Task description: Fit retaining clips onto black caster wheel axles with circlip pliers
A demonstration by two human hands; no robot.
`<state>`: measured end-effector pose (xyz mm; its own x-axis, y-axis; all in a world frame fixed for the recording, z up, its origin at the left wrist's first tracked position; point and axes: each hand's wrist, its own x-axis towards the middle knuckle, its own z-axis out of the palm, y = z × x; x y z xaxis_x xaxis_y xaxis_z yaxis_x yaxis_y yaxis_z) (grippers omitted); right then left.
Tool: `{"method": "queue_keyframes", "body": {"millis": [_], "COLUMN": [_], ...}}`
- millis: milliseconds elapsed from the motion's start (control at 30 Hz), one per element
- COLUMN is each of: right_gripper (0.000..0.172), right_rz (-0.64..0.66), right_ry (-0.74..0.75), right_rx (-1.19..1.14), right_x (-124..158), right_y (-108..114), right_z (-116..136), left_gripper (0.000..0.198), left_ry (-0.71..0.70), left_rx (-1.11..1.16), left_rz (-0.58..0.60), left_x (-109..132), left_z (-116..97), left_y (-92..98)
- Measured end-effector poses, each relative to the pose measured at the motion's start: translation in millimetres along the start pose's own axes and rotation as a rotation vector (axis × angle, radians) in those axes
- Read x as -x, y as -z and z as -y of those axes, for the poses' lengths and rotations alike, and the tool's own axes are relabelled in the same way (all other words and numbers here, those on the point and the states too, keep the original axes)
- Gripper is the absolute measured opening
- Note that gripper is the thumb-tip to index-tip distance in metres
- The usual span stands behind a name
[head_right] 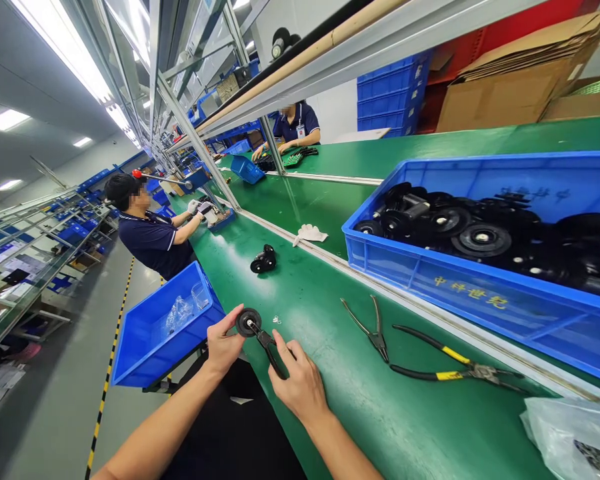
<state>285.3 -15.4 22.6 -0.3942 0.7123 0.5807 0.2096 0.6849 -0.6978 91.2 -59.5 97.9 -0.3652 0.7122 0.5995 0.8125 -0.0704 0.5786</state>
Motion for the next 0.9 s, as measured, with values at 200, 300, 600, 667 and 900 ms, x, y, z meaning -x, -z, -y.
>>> {"method": "queue_keyframes", "body": {"millis": [200, 300, 600, 667, 900], "right_gripper": [0.067, 0.071, 0.07, 0.072, 0.071], "right_rz": [-0.036, -0.054, -0.097, -0.094, -0.161], "right_ry": [-0.01, -0.003, 0.069, 0.075, 0.068], "right_rx": [0.002, 0.021, 0.056, 0.062, -0.083], "right_x": [1.6, 1.7, -3.5, -3.7, -3.6], "right_y": [-4.3, -4.3, 2.0, 2.7, 4.3], "right_z": [11.5, 13.6, 8.7, 8.1, 6.6], "left_gripper": [0.045, 0.044, 0.047, 0.046, 0.043], "left_ry": [0.003, -0.011, 0.026, -0.006, -0.167], "left_rx": [-0.032, -0.027, 0.049, 0.037, -0.03], "left_rz": [-0.064, -0.083, -0.056, -0.065, -0.1], "left_x": [0.6, 0.3, 3.2, 2.0, -6.7], "left_z": [-1.8, -3.1, -5.1, -7.1, -15.9], "left_y": [-12.7, -15.7, -11.3, -9.5, -8.4]}}
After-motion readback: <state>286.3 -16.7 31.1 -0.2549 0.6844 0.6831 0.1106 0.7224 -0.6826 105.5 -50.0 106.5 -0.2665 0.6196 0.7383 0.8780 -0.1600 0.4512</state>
